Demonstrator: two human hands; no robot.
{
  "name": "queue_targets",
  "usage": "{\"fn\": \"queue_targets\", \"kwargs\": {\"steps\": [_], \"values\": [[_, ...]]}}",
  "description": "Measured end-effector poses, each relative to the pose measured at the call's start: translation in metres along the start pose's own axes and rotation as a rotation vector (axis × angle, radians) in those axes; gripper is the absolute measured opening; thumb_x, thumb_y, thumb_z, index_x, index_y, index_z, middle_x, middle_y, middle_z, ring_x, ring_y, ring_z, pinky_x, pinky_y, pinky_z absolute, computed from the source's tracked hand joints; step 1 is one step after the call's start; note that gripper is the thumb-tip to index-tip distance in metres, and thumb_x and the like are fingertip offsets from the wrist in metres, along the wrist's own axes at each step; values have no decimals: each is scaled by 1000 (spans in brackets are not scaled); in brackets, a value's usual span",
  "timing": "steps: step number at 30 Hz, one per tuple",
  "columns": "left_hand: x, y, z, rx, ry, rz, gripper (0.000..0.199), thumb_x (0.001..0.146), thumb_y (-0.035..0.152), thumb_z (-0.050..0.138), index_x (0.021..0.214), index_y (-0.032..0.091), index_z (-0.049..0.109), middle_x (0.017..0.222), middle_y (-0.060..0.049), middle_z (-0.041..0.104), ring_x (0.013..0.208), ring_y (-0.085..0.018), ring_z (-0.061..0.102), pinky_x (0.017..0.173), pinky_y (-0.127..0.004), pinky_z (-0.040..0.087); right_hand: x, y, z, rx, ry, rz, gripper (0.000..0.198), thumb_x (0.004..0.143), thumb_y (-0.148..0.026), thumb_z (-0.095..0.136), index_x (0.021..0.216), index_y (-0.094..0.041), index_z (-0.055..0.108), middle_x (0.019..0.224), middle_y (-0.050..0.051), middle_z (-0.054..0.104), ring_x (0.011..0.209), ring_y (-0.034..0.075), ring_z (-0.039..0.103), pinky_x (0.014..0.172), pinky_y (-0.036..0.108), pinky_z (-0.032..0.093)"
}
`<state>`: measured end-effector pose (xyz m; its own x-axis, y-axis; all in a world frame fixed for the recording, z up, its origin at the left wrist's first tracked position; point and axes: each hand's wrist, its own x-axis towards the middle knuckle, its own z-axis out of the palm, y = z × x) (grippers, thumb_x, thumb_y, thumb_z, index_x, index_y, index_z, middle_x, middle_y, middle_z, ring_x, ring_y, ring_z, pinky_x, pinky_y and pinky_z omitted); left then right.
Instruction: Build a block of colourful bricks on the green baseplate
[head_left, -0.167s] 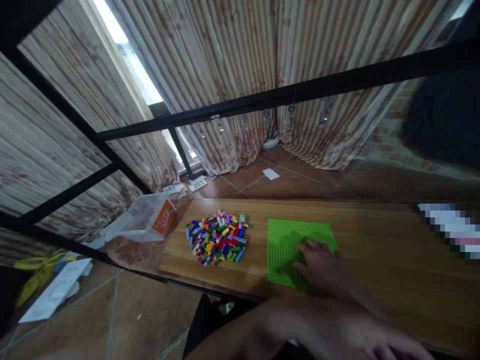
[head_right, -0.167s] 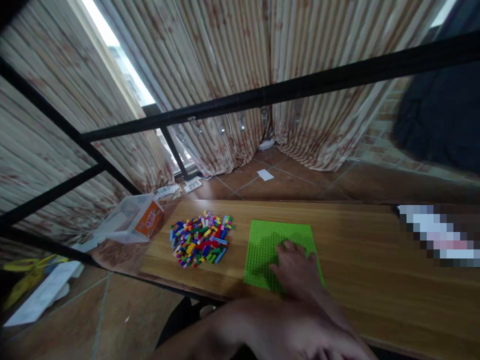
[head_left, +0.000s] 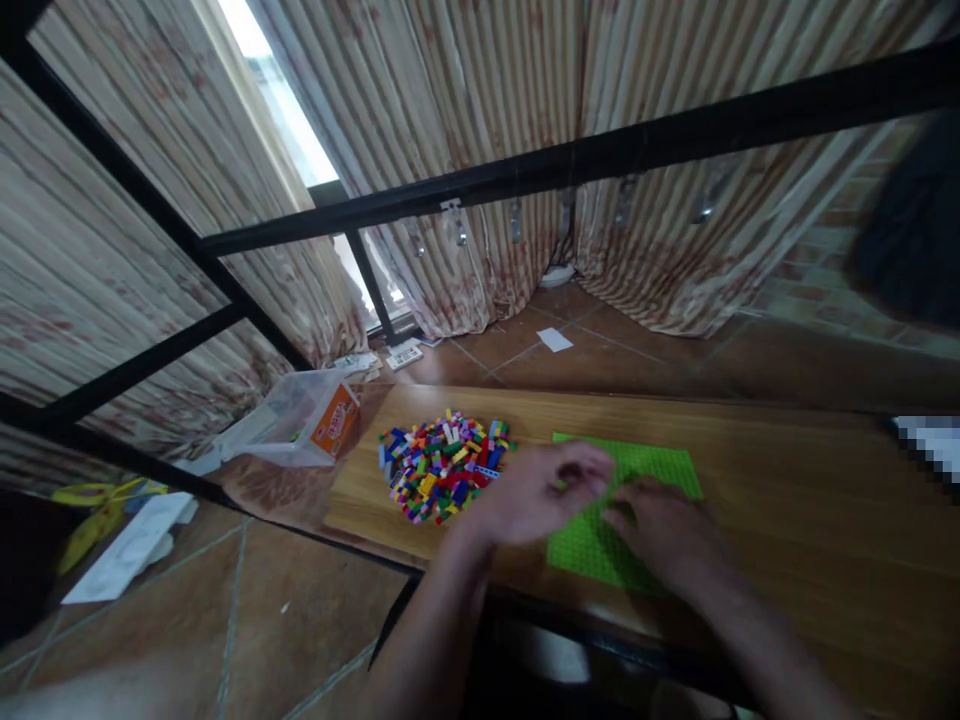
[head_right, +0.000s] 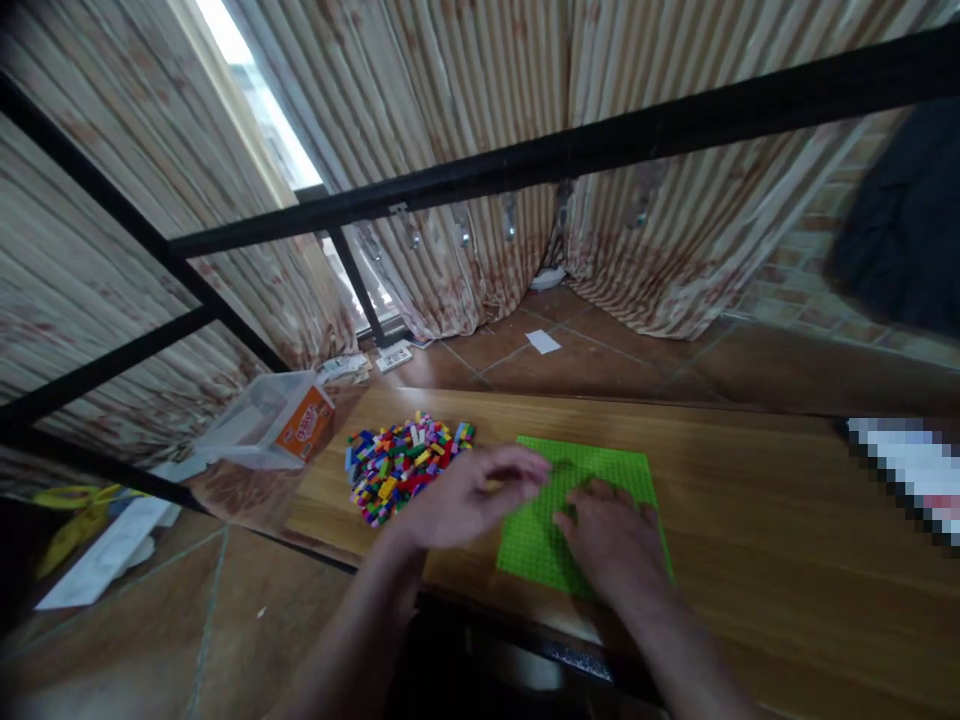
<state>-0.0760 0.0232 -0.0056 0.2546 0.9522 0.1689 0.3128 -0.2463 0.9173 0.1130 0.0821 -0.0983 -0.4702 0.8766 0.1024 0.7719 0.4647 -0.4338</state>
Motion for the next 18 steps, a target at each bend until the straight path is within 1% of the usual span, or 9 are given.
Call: {"fn": "queue_targets", "kwargs": {"steps": [1, 2, 3, 5, 6, 8, 11, 15, 18], "values": [[-7, -11, -17, 90, 172, -34, 18, 88, 21, 51, 100, 16, 63, 98, -6, 68, 90, -15, 63, 85, -29, 50, 2, -5, 0, -35, -8, 8, 18, 83, -31, 56, 87, -19, 70, 89, 12, 66, 87, 33, 61, 80, 53, 42], [-16, -21, -30, 199, 289, -85, 16, 86, 18, 51, 94, 15, 64, 94, -6, 68, 87, -16, 63, 83, -29, 49, 4, -12, 1, -49, -10, 8, 21, 85, -30, 53, 91, -19, 70, 91, 12, 67, 88, 32, 61, 81, 50, 43], [-25, -31, -40, 291, 361, -142, 15, 84, 15, 51, 90, 15, 64, 91, -6, 68, 86, -16, 62, 82, -29, 49, 6, -21, 2, -26, -5, -4, 22, 87, -29, 51, 94, -18, 69, 92, 11, 67, 88, 30, 62, 81, 47, 44], [-44, -47, -52, 413, 430, -249, 18, 80, 10, 49, 87, 15, 65, 92, -6, 68, 85, -16, 62, 80, -29, 48, 10, -42, 8, 100, 3, -88, 21, 89, -27, 49, 95, -19, 68, 94, 9, 68, 90, 26, 62, 84, 41, 45], [-51, -54, -55, 471, 435, -276, 19, 78, 8, 50, 87, 16, 65, 93, -6, 67, 86, -17, 61, 81, -30, 48, 12, -52, 12, 166, 11, -128, 21, 89, -26, 49, 98, -20, 67, 96, 9, 67, 91, 24, 62, 85, 39, 45], [-59, -61, -57, 586, 404, -289, 21, 76, 8, 52, 88, 17, 67, 97, -6, 66, 91, -18, 59, 86, -32, 46, 14, -72, 23, 261, 14, -182, 21, 89, -24, 50, 103, -21, 66, 99, 7, 66, 94, 22, 61, 86, 37, 45], [-57, -65, -54, 736, 321, -268, 23, 75, 10, 55, 89, 20, 69, 101, -7, 63, 97, -20, 56, 90, -34, 44, 19, -93, 40, 352, -10, -213, 25, 87, -19, 52, 108, -20, 64, 103, 7, 64, 97, 21, 60, 88, 36, 45], [-48, -67, -47, 892, 217, -324, 20, 77, 15, 53, 85, 21, 71, 95, -7, 62, 95, -23, 55, 86, -37, 44, 28, -104, 56, 350, -41, -171, 28, 82, -14, 55, 108, -19, 63, 101, 7, 63, 95, 21, 59, 88, 36, 46], [-45, -68, -44, 956, 196, -375, 18, 78, 19, 54, 84, 20, 70, 98, -9, 60, 95, -25, 54, 82, -39, 44, 32, -105, 61, 304, -45, -148, 30, 81, -13, 56, 109, -20, 64, 101, 8, 63, 99, 23, 59, 91, 38, 44]]}}
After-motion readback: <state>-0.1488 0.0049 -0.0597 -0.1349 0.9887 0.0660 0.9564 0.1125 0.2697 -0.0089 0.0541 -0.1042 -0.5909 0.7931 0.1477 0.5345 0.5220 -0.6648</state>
